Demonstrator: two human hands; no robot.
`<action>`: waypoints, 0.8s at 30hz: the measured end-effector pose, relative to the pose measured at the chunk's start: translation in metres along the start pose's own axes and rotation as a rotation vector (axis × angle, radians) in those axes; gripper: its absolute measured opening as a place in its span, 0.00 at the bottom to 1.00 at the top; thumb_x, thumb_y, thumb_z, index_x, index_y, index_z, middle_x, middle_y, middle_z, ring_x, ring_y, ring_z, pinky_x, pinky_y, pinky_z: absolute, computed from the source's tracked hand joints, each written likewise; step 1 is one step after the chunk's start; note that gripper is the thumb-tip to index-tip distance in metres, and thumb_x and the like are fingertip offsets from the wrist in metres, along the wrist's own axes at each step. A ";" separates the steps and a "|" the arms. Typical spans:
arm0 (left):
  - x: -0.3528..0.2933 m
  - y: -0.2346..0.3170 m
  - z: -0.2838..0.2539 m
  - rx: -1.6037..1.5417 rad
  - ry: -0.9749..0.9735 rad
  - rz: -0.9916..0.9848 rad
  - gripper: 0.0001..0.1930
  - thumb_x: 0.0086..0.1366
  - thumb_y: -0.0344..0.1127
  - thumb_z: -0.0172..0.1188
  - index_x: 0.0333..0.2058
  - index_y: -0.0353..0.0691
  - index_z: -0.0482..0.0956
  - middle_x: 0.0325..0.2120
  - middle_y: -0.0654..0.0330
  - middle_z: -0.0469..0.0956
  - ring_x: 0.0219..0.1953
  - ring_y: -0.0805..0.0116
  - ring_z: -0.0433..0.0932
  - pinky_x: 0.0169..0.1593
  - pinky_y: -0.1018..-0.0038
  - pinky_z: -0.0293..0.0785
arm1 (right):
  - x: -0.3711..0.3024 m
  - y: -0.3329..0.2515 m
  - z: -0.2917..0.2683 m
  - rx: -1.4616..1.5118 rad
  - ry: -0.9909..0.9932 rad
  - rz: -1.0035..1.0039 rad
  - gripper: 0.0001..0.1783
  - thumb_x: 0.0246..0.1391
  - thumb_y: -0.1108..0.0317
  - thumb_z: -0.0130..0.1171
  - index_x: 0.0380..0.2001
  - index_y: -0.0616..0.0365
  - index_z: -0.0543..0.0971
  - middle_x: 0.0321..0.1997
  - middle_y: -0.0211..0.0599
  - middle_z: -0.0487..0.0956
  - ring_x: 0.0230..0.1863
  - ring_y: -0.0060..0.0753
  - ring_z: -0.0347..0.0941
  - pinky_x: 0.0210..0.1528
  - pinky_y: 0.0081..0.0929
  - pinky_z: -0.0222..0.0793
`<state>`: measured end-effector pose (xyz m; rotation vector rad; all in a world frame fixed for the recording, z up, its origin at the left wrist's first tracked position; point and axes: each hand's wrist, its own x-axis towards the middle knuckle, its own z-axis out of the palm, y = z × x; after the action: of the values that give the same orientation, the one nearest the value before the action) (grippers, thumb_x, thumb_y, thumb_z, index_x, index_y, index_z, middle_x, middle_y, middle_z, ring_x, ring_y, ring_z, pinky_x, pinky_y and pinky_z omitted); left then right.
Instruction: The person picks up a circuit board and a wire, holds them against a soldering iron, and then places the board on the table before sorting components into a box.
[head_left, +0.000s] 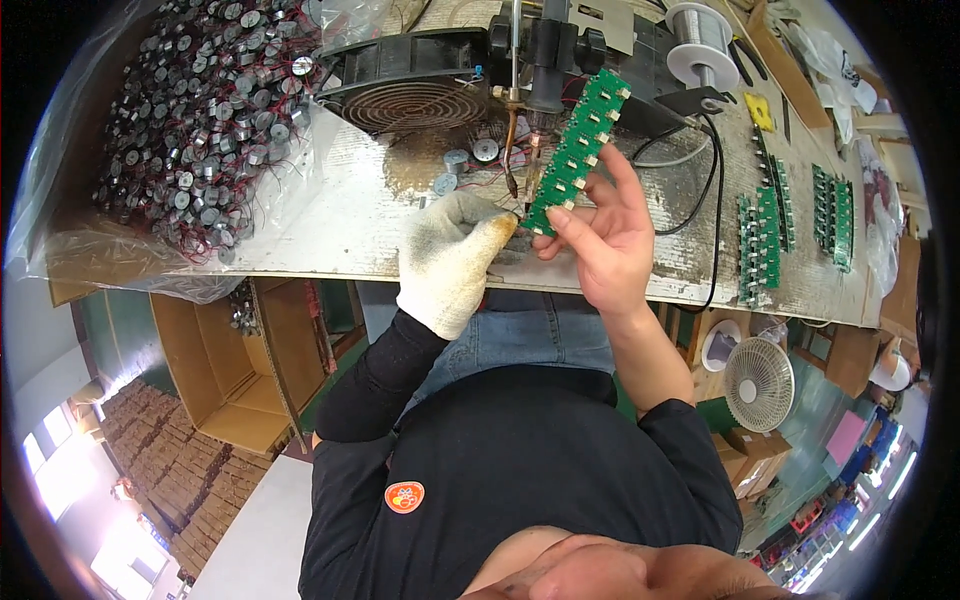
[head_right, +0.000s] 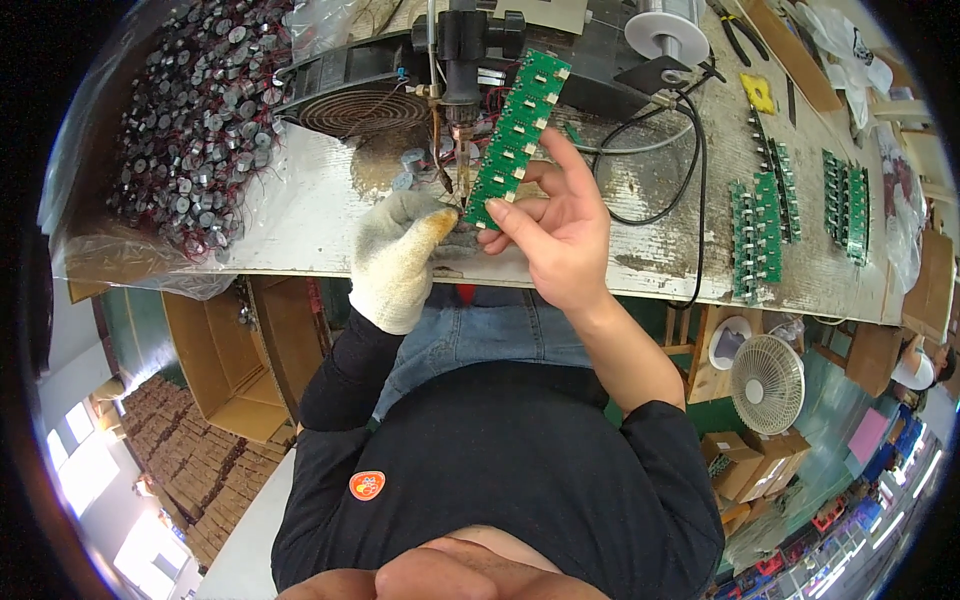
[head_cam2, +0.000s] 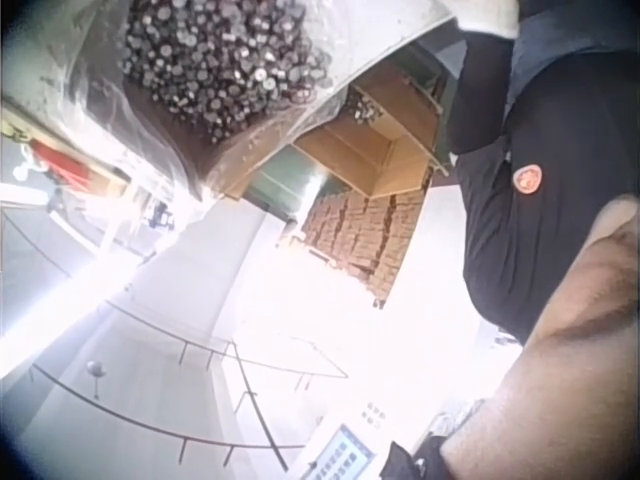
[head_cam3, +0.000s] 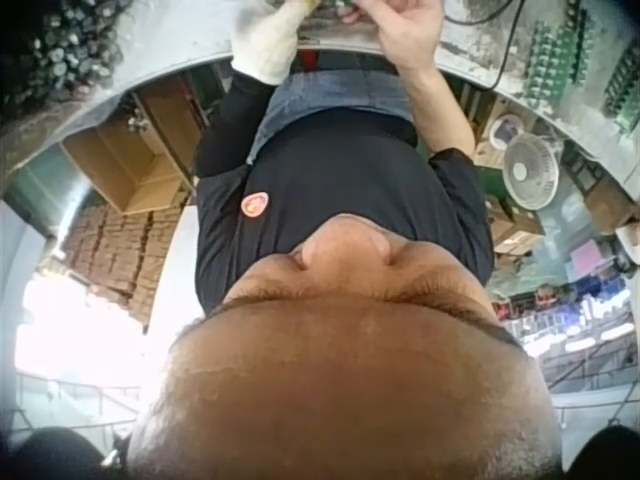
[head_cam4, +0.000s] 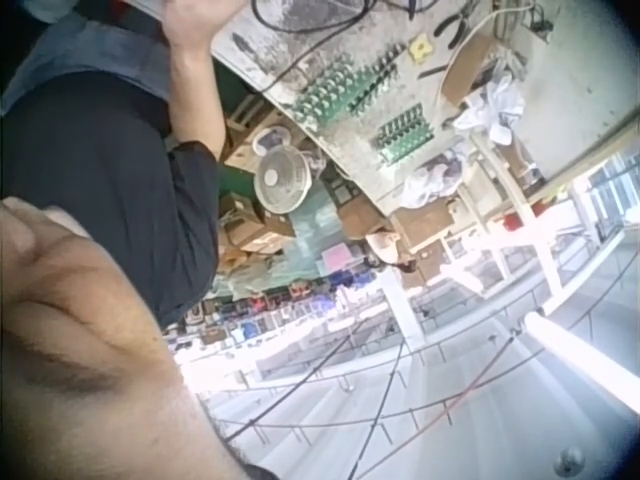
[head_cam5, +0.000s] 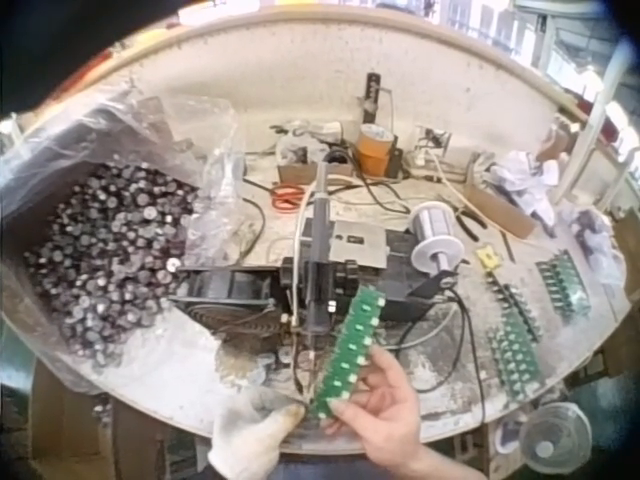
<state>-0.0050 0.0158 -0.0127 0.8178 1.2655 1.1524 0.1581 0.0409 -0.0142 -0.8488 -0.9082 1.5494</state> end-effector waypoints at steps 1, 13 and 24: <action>0.000 -0.001 0.000 0.025 0.004 -0.013 0.08 0.60 0.31 0.58 0.32 0.31 0.78 0.25 0.61 0.78 0.27 0.76 0.75 0.32 0.79 0.70 | 0.000 0.000 0.000 0.000 0.001 0.001 0.39 0.51 0.87 0.53 0.65 0.57 0.53 0.46 0.48 0.73 0.30 0.33 0.79 0.26 0.23 0.79; -0.002 0.000 -0.004 -0.089 -0.029 -0.062 0.07 0.59 0.30 0.59 0.31 0.31 0.78 0.25 0.61 0.78 0.29 0.77 0.74 0.34 0.79 0.70 | -0.002 -0.001 0.001 0.013 0.003 0.031 0.39 0.51 0.86 0.54 0.65 0.58 0.53 0.44 0.48 0.74 0.28 0.34 0.79 0.24 0.23 0.78; 0.003 0.003 -0.007 -0.019 -0.088 -0.080 0.09 0.57 0.32 0.60 0.31 0.30 0.78 0.24 0.59 0.78 0.27 0.76 0.75 0.33 0.78 0.71 | -0.001 0.000 0.002 0.029 -0.005 0.029 0.39 0.51 0.86 0.54 0.65 0.58 0.53 0.44 0.48 0.74 0.28 0.34 0.79 0.24 0.23 0.78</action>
<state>-0.0130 0.0186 -0.0117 0.7886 1.2026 1.0517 0.1570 0.0393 -0.0133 -0.8405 -0.8784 1.5865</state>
